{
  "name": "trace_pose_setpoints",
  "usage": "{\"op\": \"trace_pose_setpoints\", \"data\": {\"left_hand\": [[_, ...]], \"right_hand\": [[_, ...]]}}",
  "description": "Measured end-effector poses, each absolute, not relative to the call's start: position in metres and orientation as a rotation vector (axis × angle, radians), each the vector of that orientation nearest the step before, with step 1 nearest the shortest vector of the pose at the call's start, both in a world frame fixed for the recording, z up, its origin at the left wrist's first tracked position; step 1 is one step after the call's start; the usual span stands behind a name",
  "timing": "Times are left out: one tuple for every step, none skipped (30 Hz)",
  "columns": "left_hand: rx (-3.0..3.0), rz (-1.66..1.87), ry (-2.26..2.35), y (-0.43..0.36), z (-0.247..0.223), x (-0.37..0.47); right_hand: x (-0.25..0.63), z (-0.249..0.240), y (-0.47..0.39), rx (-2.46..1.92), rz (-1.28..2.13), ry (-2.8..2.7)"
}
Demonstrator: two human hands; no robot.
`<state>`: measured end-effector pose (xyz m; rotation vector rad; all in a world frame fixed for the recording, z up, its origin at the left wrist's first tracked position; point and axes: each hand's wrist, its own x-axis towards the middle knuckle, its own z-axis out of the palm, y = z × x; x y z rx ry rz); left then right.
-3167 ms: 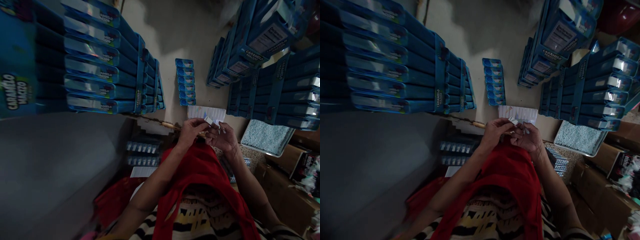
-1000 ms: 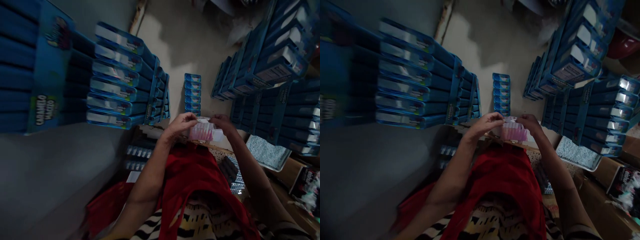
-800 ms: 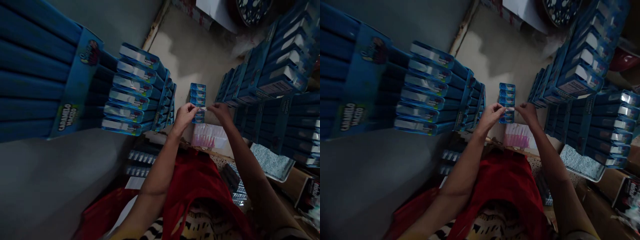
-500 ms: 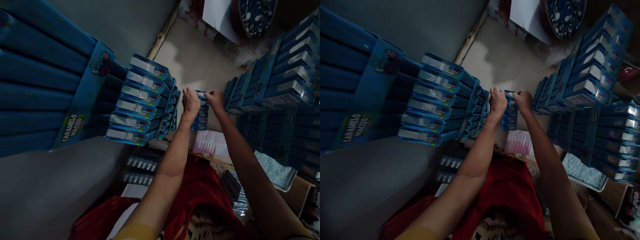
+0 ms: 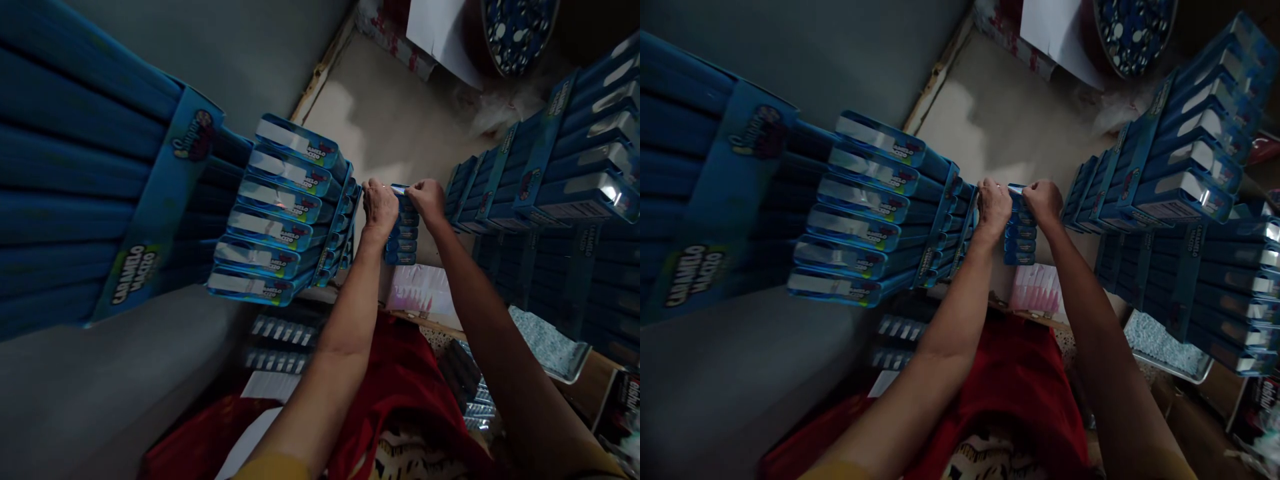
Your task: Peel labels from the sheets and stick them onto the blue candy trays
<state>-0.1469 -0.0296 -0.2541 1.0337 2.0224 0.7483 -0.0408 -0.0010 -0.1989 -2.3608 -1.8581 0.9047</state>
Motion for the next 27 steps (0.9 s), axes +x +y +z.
{"op": "trace_pose_setpoints", "data": {"left_hand": [[1.043,0.747,2.021,-0.029,-0.254,-0.148],[1.059,0.746,2.017,-0.029,-0.254,-0.149],[1.077,0.746,2.01,-0.028,-0.254,-0.15],[1.093,0.746,2.002,-0.028,-0.254,-0.151],[1.102,0.742,1.993,-0.027,-0.254,-0.152],[1.107,0.732,1.983,-0.027,-0.254,-0.153],[1.113,0.715,1.971,-0.027,-0.253,-0.154],[1.116,0.694,1.957,-0.027,-0.253,-0.154],[1.121,0.671,1.946,-0.027,-0.252,-0.154],[1.122,0.653,1.94,-0.027,-0.251,-0.154],[1.119,0.643,1.939,-0.026,-0.25,-0.155],[1.112,0.638,1.942,-0.026,-0.248,-0.155],[1.105,0.635,1.944,-0.026,-0.247,-0.155],[1.1,0.63,1.943,-0.025,-0.245,-0.156],[1.099,0.622,1.938,-0.025,-0.244,-0.156],[1.106,0.612,1.933,-0.024,-0.243,-0.157],[1.119,0.602,1.928,-0.024,-0.242,-0.157],[1.131,0.598,1.928,-0.024,-0.242,-0.157],[1.136,0.603,1.932,-0.023,-0.243,-0.157],[1.133,0.618,1.94,-0.023,-0.245,-0.157],[1.122,0.638,1.948,-0.023,-0.247,-0.157],[1.108,0.655,1.953,-0.023,-0.249,-0.156],[1.095,0.659,1.956,-0.022,-0.252,-0.156],[1.083,0.647,1.955,-0.021,-0.255,-0.155],[1.062,0.62,1.951,-0.02,-0.259,-0.155],[1.033,0.583,1.943,-0.018,-0.262,-0.155],[0.998,0.545,1.935,-0.016,-0.266,-0.155]], "right_hand": [[-0.041,-0.198,-0.001,-2.358,0.902,-1.865],[-0.042,-0.198,-0.002,-2.351,0.895,-1.875],[-0.043,-0.197,-0.002,-2.347,0.886,-1.884],[-0.044,-0.196,-0.003,-2.349,0.873,-1.892],[-0.045,-0.195,-0.003,-2.357,0.857,-1.9],[-0.045,-0.194,-0.004,-2.369,0.842,-1.906],[-0.046,-0.194,-0.004,-2.382,0.828,-1.911],[-0.047,-0.193,-0.004,-2.394,0.814,-1.913],[-0.047,-0.193,-0.005,-2.404,0.8,-1.911],[-0.047,-0.194,-0.005,-2.41,0.787,-1.906],[-0.047,-0.194,-0.006,-2.415,0.776,-1.901],[-0.047,-0.195,-0.006,-2.418,0.767,-1.897],[-0.048,-0.196,-0.006,-2.42,0.759,-1.897],[-0.048,-0.196,-0.007,-2.422,0.754,-1.897],[-0.049,-0.197,-0.007,-2.426,0.748,-1.896],[-0.049,-0.197,-0.007,-2.43,0.744,-1.895],[-0.05,-0.197,-0.007,-2.432,0.74,-1.894],[-0.051,-0.197,-0.007,-2.434,0.734,-1.892],[-0.052,-0.197,-0.007,-2.439,0.731,-1.89],[-0.053,-0.197,-0.007,-2.443,0.733,-1.888],[-0.053,-0.198,-0.006,-2.445,0.738,-1.888],[-0.052,-0.199,-0.006,-2.449,0.75,-1.886],[-0.05,-0.202,-0.004,-2.455,0.759,-1.878],[-0.048,-0.204,-0.002,-2.46,0.764,-1.862],[-0.044,-0.207,0.001,-2.457,0.771,-1.841],[-0.04,-0.209,0.004,-2.422,0.81,-1.843],[-0.036,-0.211,0.008,-2.384,0.863,-1.844]]}}
